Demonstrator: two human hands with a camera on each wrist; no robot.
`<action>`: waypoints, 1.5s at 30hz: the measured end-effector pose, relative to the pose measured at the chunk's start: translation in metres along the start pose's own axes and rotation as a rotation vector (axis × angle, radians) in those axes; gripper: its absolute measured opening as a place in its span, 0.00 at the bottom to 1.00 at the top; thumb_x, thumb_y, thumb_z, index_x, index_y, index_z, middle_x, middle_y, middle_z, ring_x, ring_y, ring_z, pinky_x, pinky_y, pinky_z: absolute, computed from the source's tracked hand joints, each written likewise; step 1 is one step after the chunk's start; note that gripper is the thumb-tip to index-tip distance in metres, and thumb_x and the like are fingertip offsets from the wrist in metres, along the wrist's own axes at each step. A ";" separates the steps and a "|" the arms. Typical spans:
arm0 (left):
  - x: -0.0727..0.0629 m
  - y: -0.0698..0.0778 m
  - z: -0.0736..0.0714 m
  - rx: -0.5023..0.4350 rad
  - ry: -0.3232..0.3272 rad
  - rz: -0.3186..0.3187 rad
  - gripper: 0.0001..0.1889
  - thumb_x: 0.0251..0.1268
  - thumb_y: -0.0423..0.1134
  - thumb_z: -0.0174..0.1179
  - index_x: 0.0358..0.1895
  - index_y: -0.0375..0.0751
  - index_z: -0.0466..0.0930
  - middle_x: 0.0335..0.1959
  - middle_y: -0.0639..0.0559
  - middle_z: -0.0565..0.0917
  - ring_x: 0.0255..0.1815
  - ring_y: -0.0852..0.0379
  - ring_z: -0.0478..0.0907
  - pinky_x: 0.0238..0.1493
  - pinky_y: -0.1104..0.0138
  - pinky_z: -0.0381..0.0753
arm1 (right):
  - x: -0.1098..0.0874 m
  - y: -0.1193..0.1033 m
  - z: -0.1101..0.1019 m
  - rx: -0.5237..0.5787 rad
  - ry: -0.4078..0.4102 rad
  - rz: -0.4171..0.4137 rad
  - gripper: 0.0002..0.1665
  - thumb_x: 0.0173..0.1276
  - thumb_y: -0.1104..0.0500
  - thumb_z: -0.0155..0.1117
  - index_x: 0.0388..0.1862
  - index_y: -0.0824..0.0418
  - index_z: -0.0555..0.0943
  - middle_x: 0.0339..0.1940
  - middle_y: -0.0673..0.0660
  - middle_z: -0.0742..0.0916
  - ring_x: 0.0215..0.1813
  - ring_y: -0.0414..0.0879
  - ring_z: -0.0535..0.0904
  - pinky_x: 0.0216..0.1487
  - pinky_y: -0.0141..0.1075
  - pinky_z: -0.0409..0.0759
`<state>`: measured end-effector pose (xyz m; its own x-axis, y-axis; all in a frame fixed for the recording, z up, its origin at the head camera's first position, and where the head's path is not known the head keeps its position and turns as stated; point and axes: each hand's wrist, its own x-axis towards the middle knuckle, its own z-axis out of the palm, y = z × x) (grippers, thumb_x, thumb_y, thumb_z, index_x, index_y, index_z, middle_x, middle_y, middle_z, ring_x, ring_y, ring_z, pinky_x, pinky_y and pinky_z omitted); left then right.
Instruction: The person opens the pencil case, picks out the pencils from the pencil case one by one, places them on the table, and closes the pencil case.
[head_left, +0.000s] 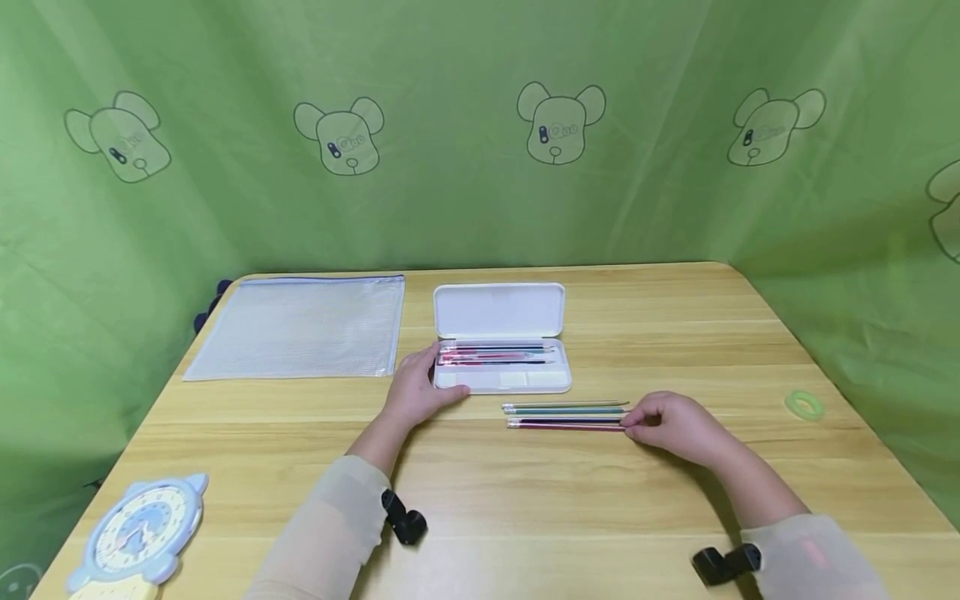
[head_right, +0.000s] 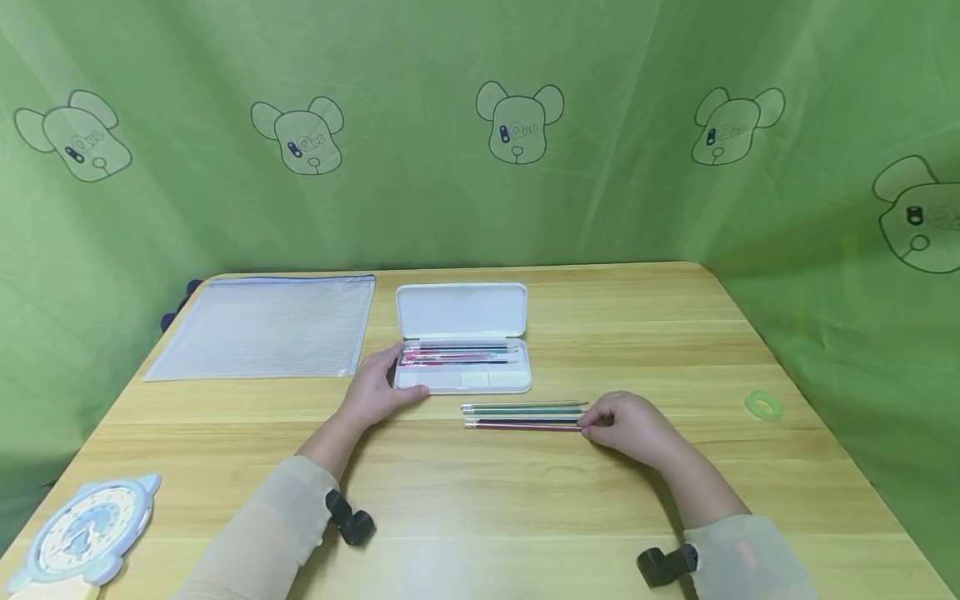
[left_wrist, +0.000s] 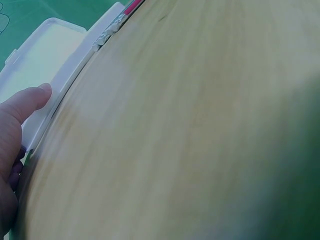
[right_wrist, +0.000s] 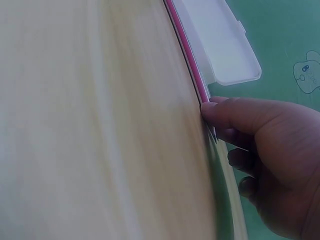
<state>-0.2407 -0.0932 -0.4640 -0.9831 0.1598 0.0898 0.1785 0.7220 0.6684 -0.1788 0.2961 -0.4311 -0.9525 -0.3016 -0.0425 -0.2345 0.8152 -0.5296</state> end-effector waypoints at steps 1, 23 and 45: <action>0.000 0.000 0.000 0.002 0.001 0.000 0.53 0.49 0.58 0.72 0.75 0.36 0.57 0.73 0.42 0.69 0.73 0.40 0.63 0.75 0.52 0.62 | 0.000 0.000 0.000 0.002 0.001 0.001 0.04 0.60 0.59 0.71 0.34 0.50 0.88 0.36 0.47 0.89 0.43 0.43 0.82 0.47 0.36 0.81; -0.001 0.000 0.000 -0.025 0.003 -0.031 0.53 0.47 0.57 0.73 0.75 0.40 0.59 0.73 0.44 0.69 0.74 0.42 0.63 0.76 0.53 0.62 | 0.054 -0.042 -0.020 -0.026 0.030 -0.034 0.15 0.68 0.53 0.65 0.48 0.59 0.86 0.41 0.54 0.88 0.46 0.48 0.80 0.49 0.45 0.79; -0.001 0.000 0.000 -0.026 0.008 -0.030 0.52 0.47 0.57 0.73 0.75 0.41 0.60 0.73 0.43 0.69 0.75 0.42 0.61 0.77 0.52 0.60 | 0.139 -0.082 0.009 -0.287 -0.191 -0.040 0.08 0.69 0.57 0.63 0.40 0.57 0.87 0.42 0.55 0.90 0.48 0.52 0.83 0.60 0.50 0.78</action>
<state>-0.2398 -0.0928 -0.4639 -0.9883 0.1329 0.0747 0.1475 0.7085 0.6901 -0.2902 0.1827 -0.4015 -0.8943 -0.4010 -0.1988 -0.3416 0.8985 -0.2756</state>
